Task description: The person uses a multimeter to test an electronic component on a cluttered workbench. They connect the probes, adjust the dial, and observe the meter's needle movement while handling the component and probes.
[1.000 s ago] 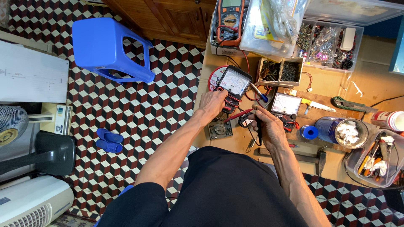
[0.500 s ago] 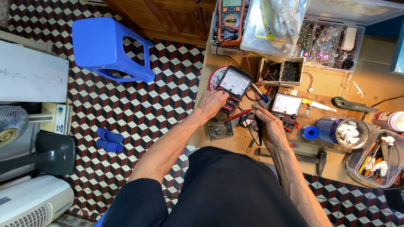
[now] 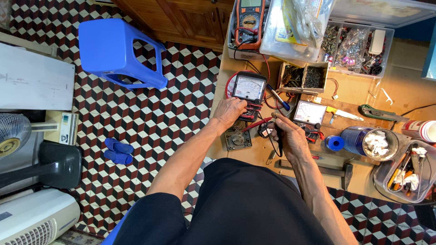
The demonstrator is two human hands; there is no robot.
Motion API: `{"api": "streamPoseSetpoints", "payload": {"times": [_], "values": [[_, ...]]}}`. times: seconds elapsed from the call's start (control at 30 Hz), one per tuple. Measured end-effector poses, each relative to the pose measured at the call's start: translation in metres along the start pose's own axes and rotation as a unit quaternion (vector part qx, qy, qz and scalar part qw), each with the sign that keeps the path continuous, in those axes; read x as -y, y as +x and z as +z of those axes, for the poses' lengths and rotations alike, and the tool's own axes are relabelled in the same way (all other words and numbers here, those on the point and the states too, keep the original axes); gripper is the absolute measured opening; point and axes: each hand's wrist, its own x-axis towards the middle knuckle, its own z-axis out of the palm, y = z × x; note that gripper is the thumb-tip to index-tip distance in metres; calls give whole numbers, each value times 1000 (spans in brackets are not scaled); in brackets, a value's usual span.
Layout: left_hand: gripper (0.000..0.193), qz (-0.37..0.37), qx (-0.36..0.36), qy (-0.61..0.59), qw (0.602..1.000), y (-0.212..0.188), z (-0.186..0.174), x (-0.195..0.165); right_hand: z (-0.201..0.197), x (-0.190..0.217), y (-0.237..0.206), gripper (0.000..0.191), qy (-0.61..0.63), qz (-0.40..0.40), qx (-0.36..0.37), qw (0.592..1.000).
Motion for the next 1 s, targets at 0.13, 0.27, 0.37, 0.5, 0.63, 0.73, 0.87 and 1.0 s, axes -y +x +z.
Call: {"api": "streamPoseSetpoints", "payload": {"times": [0.13, 0.27, 0.37, 0.5, 0.63, 0.73, 0.87, 1.0], "values": [[15, -2, 0, 4, 1000, 2, -1, -1, 1, 1, 3, 40, -4, -9, 8, 1000], [17, -8, 6, -6, 1000, 4, -2, -1, 1, 0, 4, 42, -5, -6, 2, 1000], [19, -13, 4, -12, 1000, 6, -3, 0, 1, 0, 4, 42, -6, -9, 7, 1000], [21, -22, 1, -14, 1000, 6, -2, -1, 1, -1, 4, 42, -7, -4, 3, 1000], [20, -21, -5, -24, 999, 2, -2, 0, 1, -1, 5, 43, -12, -6, 6, 1000], [21, -14, -5, -26, 1000, -1, -3, 1, 2, 0, 5, 43, -14, -4, 4, 1000], [21, -51, 5, -73, 996, -3, -8, -8, 4, 2, 4, 42, -10, 1, 3, 1000], [24, -172, -3, -216, 961, -17, -8, -33, 10, -1, 4, 39, 12, -6, 25, 1000]]}}
